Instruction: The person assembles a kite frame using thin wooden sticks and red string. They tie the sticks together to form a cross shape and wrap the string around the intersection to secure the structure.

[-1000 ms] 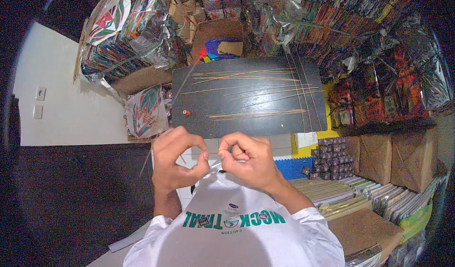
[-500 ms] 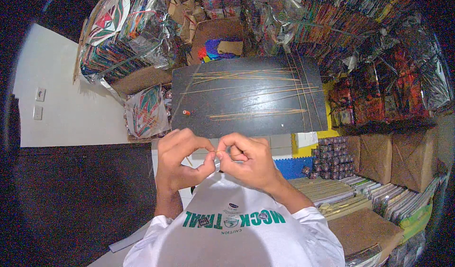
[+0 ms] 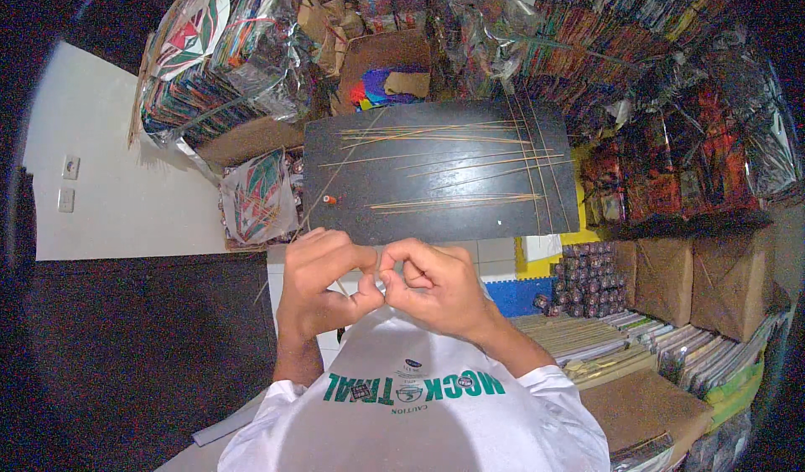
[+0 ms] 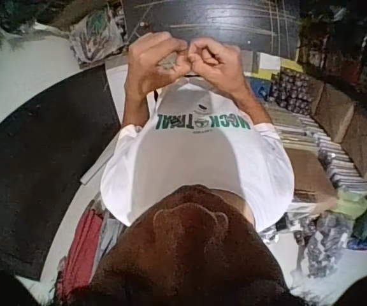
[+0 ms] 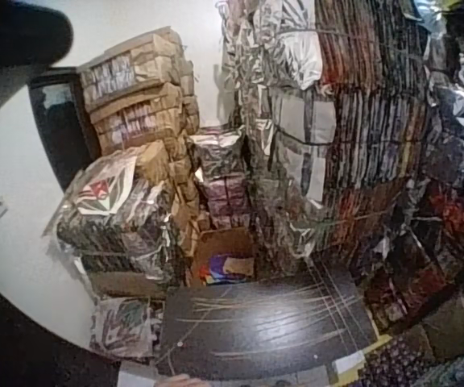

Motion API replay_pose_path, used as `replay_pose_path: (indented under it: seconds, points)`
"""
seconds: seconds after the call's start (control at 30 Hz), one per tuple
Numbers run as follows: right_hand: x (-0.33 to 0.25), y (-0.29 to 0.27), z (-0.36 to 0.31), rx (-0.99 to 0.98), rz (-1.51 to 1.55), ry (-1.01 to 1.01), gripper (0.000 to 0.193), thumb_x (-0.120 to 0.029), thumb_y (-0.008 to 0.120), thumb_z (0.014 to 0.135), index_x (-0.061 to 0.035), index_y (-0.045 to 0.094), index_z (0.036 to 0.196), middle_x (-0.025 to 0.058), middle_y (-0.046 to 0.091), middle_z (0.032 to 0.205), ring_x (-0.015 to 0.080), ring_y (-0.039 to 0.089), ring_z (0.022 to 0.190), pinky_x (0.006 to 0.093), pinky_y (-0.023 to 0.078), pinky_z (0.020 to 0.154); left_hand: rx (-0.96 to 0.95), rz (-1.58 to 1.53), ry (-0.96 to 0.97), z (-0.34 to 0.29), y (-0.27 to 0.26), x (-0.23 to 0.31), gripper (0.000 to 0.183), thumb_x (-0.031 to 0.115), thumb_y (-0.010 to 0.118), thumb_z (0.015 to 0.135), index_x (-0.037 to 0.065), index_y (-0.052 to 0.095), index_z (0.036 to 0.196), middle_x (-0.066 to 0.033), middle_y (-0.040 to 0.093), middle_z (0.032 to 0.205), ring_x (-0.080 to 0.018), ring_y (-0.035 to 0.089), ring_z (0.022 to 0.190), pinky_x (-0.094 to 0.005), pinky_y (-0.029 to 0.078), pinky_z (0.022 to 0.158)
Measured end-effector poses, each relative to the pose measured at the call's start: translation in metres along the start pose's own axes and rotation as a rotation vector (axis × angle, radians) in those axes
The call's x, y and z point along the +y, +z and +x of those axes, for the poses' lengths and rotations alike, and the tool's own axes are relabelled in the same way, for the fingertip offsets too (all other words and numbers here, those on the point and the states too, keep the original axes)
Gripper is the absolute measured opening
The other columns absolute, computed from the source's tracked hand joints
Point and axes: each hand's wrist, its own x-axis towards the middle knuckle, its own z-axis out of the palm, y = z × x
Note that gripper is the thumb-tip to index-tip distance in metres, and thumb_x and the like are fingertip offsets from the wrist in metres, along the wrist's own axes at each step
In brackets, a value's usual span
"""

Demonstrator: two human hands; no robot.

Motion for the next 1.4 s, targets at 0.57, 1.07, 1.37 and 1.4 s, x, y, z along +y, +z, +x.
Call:
replay_pose_path:
  seconds: [0.57,1.07,1.37,1.4]
  points:
    - [0.0037,0.0029,0.0040,0.113,0.011,0.049,0.014,-0.003,0.074,0.082,-0.0047,0.067,0.094,-0.0070,0.029,0.054,0.0031,0.029,0.051,0.0252,0.027,0.047,0.014,0.013,-0.011,0.0011,-0.0101,0.0006,0.022,0.005,0.075,0.056,0.013,0.062,0.072,-0.0010,0.054,0.065,-0.0207,0.051,0.054,-0.0333,0.036,0.052]
    - [0.0028,0.0042,0.0065,0.079,0.000,-0.016,0.013,-0.003,0.075,0.081,-0.0045,0.067,0.092,-0.0090,0.031,0.053,0.0015,0.027,0.049,0.0239,0.022,0.046,0.028,0.028,-0.053,0.0026,-0.0061,-0.0020,0.025,0.004,0.077,0.057,0.014,0.069,0.077,0.0000,0.053,0.062,-0.0174,0.050,0.054,-0.0337,0.037,0.053]
    - [-0.0005,0.0004,0.0065,0.010,-0.036,-0.007,0.018,-0.006,0.076,0.080,-0.0073,0.068,0.096,-0.0056,0.033,0.053,0.0045,0.036,0.049,0.0249,0.031,0.048,-0.004,-0.004,-0.050,0.0001,-0.0087,-0.0045,0.024,0.004,0.077,0.057,0.013,0.069,0.078,-0.0012,0.057,0.065,-0.0197,0.053,0.056,-0.0346,0.039,0.054]
    - [-0.0001,0.0003,0.0065,0.006,-0.043,-0.013,0.018,-0.006,0.076,0.080,-0.0074,0.068,0.096,-0.0056,0.032,0.053,0.0044,0.036,0.049,0.0250,0.031,0.048,-0.003,-0.007,-0.044,0.0002,-0.0085,-0.0048,0.024,0.004,0.077,0.057,0.012,0.070,0.078,-0.0013,0.058,0.065,-0.0204,0.054,0.056,-0.0349,0.039,0.054]
